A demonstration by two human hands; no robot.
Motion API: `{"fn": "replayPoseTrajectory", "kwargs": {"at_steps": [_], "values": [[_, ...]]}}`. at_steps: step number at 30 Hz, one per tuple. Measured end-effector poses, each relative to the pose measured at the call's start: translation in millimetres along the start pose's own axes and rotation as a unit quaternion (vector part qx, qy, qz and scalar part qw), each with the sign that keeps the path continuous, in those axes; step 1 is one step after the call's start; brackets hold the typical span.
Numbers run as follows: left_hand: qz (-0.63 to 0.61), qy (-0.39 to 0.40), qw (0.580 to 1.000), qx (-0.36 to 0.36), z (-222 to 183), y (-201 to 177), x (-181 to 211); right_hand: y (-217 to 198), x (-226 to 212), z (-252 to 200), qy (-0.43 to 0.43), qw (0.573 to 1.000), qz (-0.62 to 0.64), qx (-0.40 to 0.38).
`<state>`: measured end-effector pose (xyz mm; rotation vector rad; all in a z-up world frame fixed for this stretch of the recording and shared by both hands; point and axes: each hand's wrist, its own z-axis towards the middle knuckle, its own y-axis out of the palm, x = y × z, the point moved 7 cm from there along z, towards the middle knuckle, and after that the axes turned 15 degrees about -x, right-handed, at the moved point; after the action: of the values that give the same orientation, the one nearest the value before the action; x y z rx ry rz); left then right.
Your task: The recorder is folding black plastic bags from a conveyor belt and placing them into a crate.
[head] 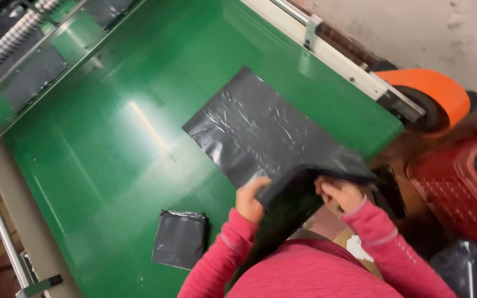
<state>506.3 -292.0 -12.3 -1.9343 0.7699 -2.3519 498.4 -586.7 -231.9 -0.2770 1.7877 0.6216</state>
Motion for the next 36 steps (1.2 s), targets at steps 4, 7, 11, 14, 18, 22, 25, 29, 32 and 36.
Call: {"fn": "replayPoseTrajectory", "kwargs": {"at_steps": [4, 7, 11, 14, 18, 22, 25, 29, 32, 36], "values": [[-0.056, -0.097, 0.979, 0.170, 47, -85, -123, 26, -155, 100, -0.065, 0.996, -0.053, -0.022], [-0.014, -0.103, 0.967, 0.231, 75, -136, -184, 37, -206, 188, -0.076, 0.989, -0.126, -0.021], [0.089, -0.206, 0.944, 0.242, 83, -160, -257, 52, -244, 284, -0.101, 0.949, -0.294, -0.044], [0.086, -0.223, 0.938, 0.250, 76, -162, -282, 62, -252, 357, -0.177, 0.858, -0.476, -0.081], [0.041, -0.229, 0.935, 0.267, 67, -163, -279, 90, -225, 442, -0.201, 0.724, -0.633, -0.185], [-0.001, -0.238, 0.937, 0.256, 66, -160, -222, 123, -218, 471, -0.067, 0.639, -0.734, -0.219], [0.170, -0.332, 0.884, 0.282, 56, -153, -164, 128, -194, 479, 0.125, 0.560, -0.772, -0.271], [-0.007, -0.180, 0.949, 0.260, 65, -96, -190, 126, -189, 461, 0.039, 0.579, -0.777, -0.242], [-0.434, -0.132, 0.857, 0.243, 60, -72, -215, 132, -226, 374, -0.135, 0.642, -0.732, -0.185], [-0.665, -0.219, 0.627, 0.342, 16, -65, -199, 128, -250, 233, -0.311, 0.680, -0.655, -0.111]]}}
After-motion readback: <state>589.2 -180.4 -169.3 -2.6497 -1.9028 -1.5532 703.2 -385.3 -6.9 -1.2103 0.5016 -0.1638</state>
